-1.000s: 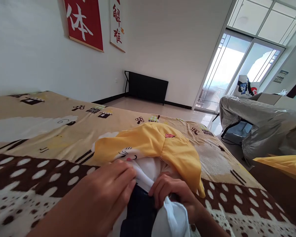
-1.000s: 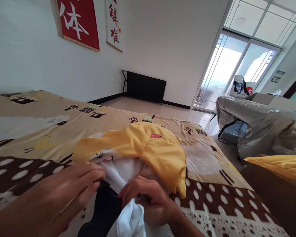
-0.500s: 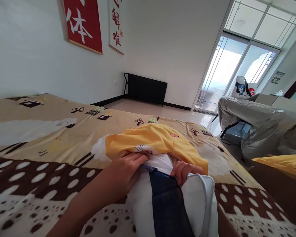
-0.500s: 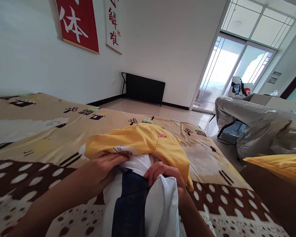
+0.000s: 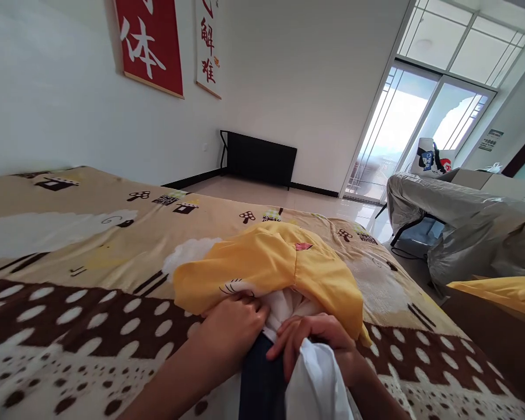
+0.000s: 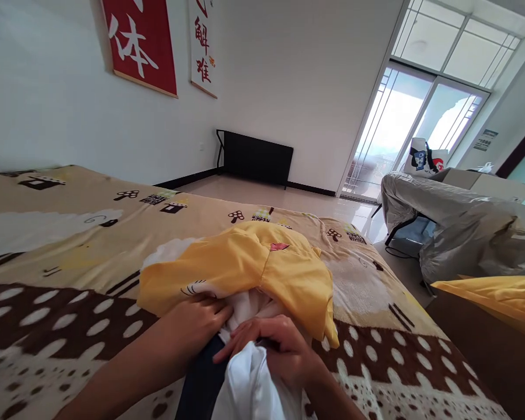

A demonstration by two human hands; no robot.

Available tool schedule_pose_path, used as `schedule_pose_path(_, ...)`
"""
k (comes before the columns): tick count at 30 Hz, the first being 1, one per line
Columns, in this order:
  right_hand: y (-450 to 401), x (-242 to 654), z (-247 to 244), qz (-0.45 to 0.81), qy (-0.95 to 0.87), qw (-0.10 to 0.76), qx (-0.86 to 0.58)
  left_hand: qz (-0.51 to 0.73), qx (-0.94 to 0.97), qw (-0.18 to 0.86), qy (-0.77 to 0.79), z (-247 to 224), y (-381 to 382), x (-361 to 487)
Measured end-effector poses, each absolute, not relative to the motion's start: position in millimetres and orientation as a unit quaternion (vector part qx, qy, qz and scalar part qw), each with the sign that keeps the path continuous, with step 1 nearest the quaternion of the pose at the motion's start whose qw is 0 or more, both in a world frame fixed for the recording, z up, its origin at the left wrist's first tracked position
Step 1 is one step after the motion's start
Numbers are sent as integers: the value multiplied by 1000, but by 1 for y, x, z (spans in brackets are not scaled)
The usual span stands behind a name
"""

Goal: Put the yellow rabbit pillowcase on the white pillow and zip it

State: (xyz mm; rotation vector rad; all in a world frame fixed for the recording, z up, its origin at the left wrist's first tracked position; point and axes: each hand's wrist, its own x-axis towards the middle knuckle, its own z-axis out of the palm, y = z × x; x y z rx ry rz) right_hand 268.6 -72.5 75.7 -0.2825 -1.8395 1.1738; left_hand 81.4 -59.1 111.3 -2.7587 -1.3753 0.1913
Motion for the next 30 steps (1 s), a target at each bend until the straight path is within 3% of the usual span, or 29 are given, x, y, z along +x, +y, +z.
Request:
schedule_pose_path(3,-81,263,77,458,-786,402,-104,32,-890,11,-454,113,-71,64)
schedule_pose_path(8,-86,260,83,411,-827,371,-96,-181,-902,58,-387,105,-75,12)
schedule_pose_path(11,-86,259,83,388,-842,363,-90,-243,-876,92,-407,100,-64,1)
schedule_pose_path(22,-86,256,82,385,-835,385,-82,-134,-849,88,-503,108,-44,70)
schedule_pose_path(30,-81,256,55,420,-759,449,-214,-241,-874,-47,-419,90,-11,76)
